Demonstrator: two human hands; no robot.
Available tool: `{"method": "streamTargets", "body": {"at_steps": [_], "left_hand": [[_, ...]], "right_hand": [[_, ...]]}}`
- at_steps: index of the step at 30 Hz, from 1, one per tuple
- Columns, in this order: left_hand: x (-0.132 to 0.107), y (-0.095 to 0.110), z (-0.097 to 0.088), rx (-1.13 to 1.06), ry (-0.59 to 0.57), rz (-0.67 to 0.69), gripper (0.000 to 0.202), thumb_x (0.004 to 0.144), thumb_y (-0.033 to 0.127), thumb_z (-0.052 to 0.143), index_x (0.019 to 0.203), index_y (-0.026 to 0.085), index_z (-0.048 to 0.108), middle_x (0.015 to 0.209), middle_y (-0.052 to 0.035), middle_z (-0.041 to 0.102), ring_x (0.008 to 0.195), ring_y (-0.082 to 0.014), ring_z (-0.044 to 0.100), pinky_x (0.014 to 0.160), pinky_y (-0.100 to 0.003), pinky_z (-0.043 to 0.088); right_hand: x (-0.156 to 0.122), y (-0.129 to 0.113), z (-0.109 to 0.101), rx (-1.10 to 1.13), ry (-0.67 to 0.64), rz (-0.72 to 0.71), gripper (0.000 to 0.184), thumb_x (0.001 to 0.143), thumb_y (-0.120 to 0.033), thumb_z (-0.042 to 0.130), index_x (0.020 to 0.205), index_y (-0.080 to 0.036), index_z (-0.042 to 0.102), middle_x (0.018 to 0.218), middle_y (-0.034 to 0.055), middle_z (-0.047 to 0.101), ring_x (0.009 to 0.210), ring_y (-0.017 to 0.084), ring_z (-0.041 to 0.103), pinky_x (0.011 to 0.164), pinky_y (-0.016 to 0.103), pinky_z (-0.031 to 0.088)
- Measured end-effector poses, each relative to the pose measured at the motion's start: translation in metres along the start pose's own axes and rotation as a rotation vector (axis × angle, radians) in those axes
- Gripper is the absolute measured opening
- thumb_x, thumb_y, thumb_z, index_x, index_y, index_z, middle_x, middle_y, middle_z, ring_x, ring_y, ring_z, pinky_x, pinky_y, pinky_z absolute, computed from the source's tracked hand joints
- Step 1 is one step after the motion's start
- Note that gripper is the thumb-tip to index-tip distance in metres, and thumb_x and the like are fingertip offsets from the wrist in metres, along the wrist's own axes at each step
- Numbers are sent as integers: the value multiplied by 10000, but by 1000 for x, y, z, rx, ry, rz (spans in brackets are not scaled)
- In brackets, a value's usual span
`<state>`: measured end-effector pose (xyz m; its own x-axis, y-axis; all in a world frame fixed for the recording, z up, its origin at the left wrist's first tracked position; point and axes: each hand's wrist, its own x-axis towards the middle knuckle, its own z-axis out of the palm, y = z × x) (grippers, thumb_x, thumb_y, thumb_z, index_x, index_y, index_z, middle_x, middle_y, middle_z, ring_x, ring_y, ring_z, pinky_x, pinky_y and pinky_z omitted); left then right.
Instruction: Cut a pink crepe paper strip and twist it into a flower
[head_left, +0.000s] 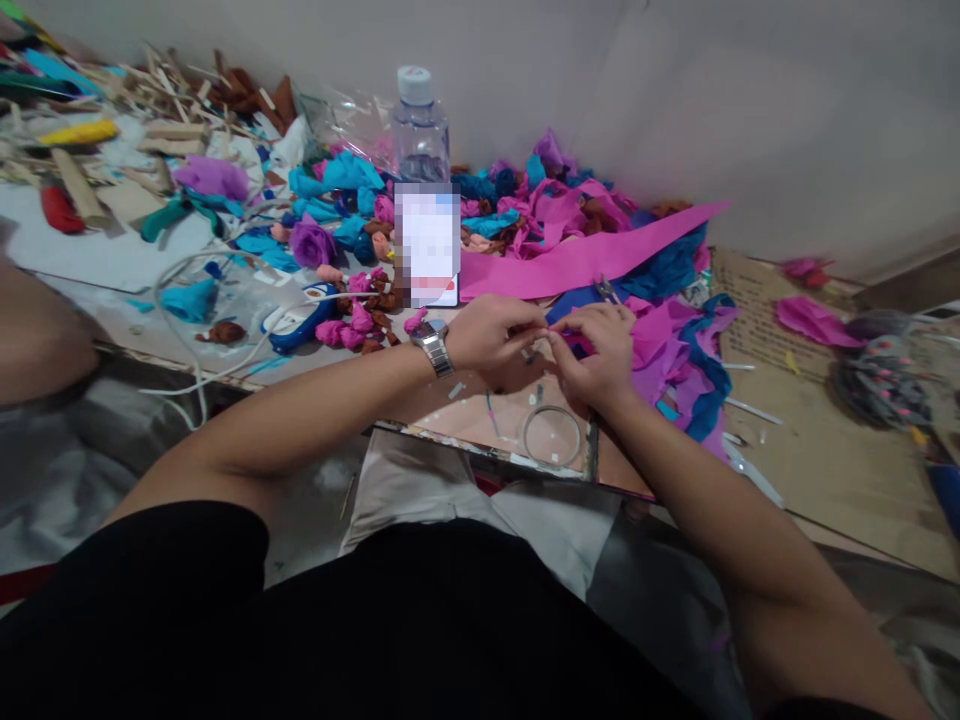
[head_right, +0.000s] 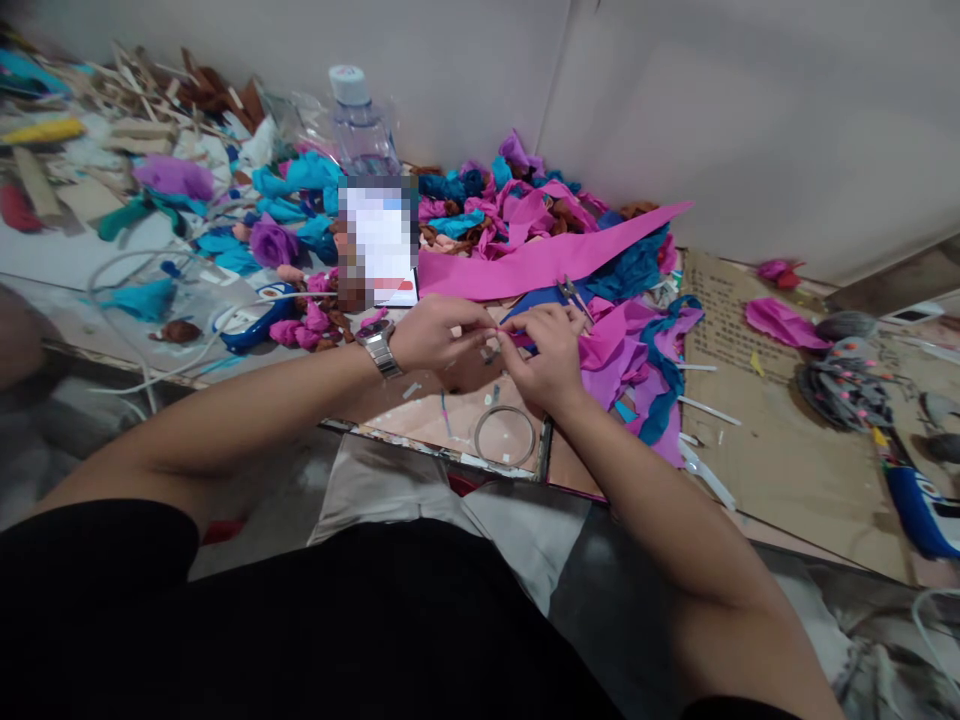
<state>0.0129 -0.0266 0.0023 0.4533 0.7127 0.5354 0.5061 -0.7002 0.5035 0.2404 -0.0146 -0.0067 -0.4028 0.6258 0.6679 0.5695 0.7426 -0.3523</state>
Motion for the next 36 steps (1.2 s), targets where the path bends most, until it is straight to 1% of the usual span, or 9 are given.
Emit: {"method": "streamTargets", "body": {"at_steps": [4, 7, 13, 18, 23, 28, 36], "left_hand": [[0, -1, 0, -3, -1, 18, 318, 1048, 420, 567, 1003, 200, 793, 906, -67, 809, 721, -162, 684, 699, -296, 469], [0, 0, 0, 3, 11, 16, 326, 1046, 429, 570, 1006, 202, 800, 899, -70, 811, 727, -166, 692, 697, -295, 470], [0, 1, 1, 3, 22, 3, 376, 1050, 476, 549, 1027, 193, 795, 878, -66, 806, 690, -157, 673, 672, -293, 460], [0, 2, 2, 12, 13, -19, 373, 1045, 457, 535, 1030, 185, 789, 873, -68, 798, 709, -168, 679, 686, -301, 469], [0, 3, 2, 9, 19, -11, 358, 1044, 448, 542, 1027, 187, 786, 878, -67, 800, 687, -156, 664, 684, -295, 459], [0, 3, 3, 27, 21, 17, 350, 1048, 438, 538, 1010, 194, 785, 865, -68, 795, 706, -162, 672, 689, -297, 452], [-1, 1, 3, 33, 22, 3, 348, 1039, 444, 542, 1022, 190, 779, 879, -68, 794, 711, -169, 668, 698, -305, 464]], "right_hand": [[0, -1, 0, 6, 24, -7, 147, 963, -393, 713, 898, -261, 720, 886, 31, 770, 983, 291, 683, 1016, 532, 384], [1, -2, 0, 16, 36, -11, 136, 957, -379, 721, 892, -260, 711, 885, 30, 770, 974, 288, 687, 1014, 529, 386], [2, -3, 0, 6, 7, -4, 151, 984, -382, 673, 896, -260, 682, 909, 40, 764, 969, 282, 682, 1006, 523, 393], [3, -4, -1, -10, -9, -15, 168, 1004, -393, 630, 907, -260, 664, 932, 43, 756, 963, 271, 675, 992, 505, 404], [2, -4, 0, -3, -14, -39, 148, 1008, -363, 593, 916, -255, 636, 938, 43, 748, 959, 268, 663, 988, 500, 381], [2, -2, 2, -12, -42, -31, 142, 993, -364, 579, 917, -255, 629, 935, 44, 748, 980, 273, 651, 983, 501, 364], [2, -1, 2, -3, -65, -14, 156, 1002, -385, 592, 943, -252, 649, 982, 50, 764, 997, 280, 654, 982, 505, 363]]}}
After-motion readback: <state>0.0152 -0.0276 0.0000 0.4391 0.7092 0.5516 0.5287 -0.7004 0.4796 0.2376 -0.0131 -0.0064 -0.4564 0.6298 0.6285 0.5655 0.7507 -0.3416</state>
